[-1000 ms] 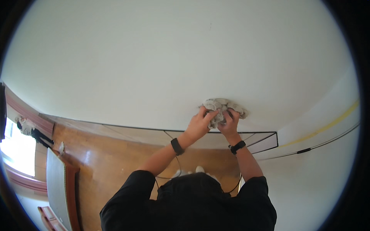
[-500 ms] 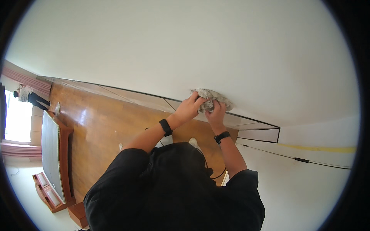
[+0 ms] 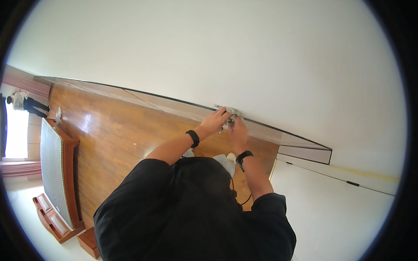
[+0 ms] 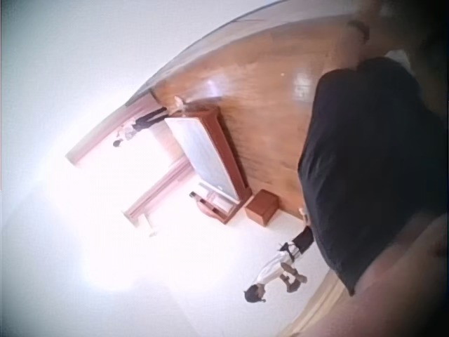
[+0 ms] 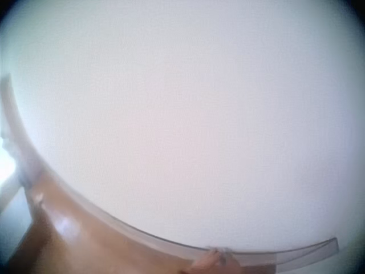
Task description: The person wipes various surfaces including a wooden board, a white door, and a white cabinet with a grey cloth.
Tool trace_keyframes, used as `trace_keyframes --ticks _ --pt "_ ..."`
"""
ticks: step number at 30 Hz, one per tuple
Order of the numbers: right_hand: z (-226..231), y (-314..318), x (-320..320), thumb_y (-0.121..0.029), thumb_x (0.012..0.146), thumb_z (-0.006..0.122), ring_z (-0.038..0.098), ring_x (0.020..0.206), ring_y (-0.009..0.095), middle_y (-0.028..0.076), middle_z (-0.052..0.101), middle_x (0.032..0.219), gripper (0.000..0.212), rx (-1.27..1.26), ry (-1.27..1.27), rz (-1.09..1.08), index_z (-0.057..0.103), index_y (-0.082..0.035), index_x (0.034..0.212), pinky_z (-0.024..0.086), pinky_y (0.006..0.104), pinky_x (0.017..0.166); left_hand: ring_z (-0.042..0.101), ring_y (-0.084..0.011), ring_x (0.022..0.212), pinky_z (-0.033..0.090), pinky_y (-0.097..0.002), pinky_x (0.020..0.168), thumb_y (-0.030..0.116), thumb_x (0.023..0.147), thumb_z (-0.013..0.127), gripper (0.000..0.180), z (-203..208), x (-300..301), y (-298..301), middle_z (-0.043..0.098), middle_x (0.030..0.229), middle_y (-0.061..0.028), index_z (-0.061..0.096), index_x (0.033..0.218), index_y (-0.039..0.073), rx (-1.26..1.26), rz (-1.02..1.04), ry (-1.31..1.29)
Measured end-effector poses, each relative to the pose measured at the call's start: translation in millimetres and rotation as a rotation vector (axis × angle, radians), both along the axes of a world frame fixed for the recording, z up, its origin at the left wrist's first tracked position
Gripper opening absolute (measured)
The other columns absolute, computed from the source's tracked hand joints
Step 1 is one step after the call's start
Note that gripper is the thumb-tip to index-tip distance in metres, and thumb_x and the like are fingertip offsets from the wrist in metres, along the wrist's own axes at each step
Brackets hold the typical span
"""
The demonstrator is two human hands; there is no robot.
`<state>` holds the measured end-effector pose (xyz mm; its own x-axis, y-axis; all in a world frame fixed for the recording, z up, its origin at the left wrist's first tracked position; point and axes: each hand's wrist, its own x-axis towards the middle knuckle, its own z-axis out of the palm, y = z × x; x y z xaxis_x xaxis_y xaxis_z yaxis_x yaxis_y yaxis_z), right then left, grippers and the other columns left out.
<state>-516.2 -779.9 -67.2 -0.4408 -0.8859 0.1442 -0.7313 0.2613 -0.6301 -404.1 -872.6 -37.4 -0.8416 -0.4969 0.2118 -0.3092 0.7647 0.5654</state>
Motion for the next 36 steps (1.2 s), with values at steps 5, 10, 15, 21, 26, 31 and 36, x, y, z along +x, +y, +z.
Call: trace_keyframes --ticks 5,10,15,21,26,31,36 --pt "-36 -30 48 -0.007 0.072 0.056 0.054 0.076 0.035 0.017 0.053 0.091 0.031 -0.072 0.103 0.082 0.044 -0.002 0.1 0.044 0.0413 0.063 0.051 -0.0317 0.086 0.046 -0.04 0.067 -0.004 0.068 0.05 0.033 -37 45 -19 0.043 0.1 -0.0122 0.044 0.098 0.007 0.101 0.103 -0.025" --pt "-28 -67 94 -0.003 0.07 0.057 0.054 0.074 0.034 0.015 0.055 0.086 0.023 -0.067 0.038 0.164 0.047 -0.002 0.091 0.044 0.0405 0.061 0.05 -0.0335 0.086 0.045 -0.0417 0.066 -0.006 0.067 0.048 0.033 -49 90 -36 0.045 0.099 -0.0119 0.044 0.098 0.006 0.139 0.353 0.074" --pt "-41 -118 141 -0.001 0.065 0.057 0.054 0.075 0.033 0.014 0.055 0.084 0.024 -0.101 0.046 0.273 0.049 -0.003 0.087 0.044 0.0396 0.062 0.05 -0.0347 0.084 0.044 -0.0421 0.065 -0.006 0.063 0.05 0.035 -47 146 -66 0.047 0.097 -0.0141 0.045 0.096 0.004 0.147 0.539 0.048" --pt "-43 -117 143 -0.001 0.065 0.056 0.054 0.073 0.033 0.013 0.056 0.081 0.023 -0.115 0.086 0.292 0.049 -0.004 0.086 0.044 0.0405 0.06 0.054 -0.0322 0.074 0.046 -0.0411 0.057 0.002 0.065 0.054 0.033 -53 142 -69 0.049 0.09 -0.0113 0.046 0.097 0.006 -0.001 0.567 -0.038" --pt "-59 -77 92 -0.001 0.066 0.054 0.054 0.073 0.033 0.014 0.056 0.082 0.024 -0.071 0.196 0.207 0.05 -0.005 0.09 0.044 0.0412 0.06 0.058 -0.0276 0.071 0.049 -0.0357 0.056 0.005 0.07 0.051 0.02 -87 95 -48 0.048 0.089 -0.0101 0.044 0.089 0.005 -0.03 0.384 -0.085" --pt "-18 -33 60 -0.001 0.067 0.053 0.055 0.074 0.034 0.015 0.057 0.085 0.028 0.025 0.207 0.106 0.05 -0.005 0.094 0.044 0.0414 0.06 0.059 -0.0267 0.069 0.049 -0.0356 0.055 0.005 0.07 0.051 0.019 -82 36 -8 0.048 0.091 -0.0103 0.045 0.089 0.004 0.056 0.302 -0.009" --pt "-10 -17 48 -0.002 0.069 0.053 0.054 0.073 0.036 0.017 0.057 0.085 0.029 0.073 0.182 0.008 0.048 -0.005 0.097 0.043 0.0429 0.06 0.058 -0.0282 0.074 0.049 -0.0371 0.058 0.004 0.069 0.053 0.024 -60 27 -2 0.048 0.094 -0.011 0.046 0.091 0.003 0.201 0.209 -0.002"
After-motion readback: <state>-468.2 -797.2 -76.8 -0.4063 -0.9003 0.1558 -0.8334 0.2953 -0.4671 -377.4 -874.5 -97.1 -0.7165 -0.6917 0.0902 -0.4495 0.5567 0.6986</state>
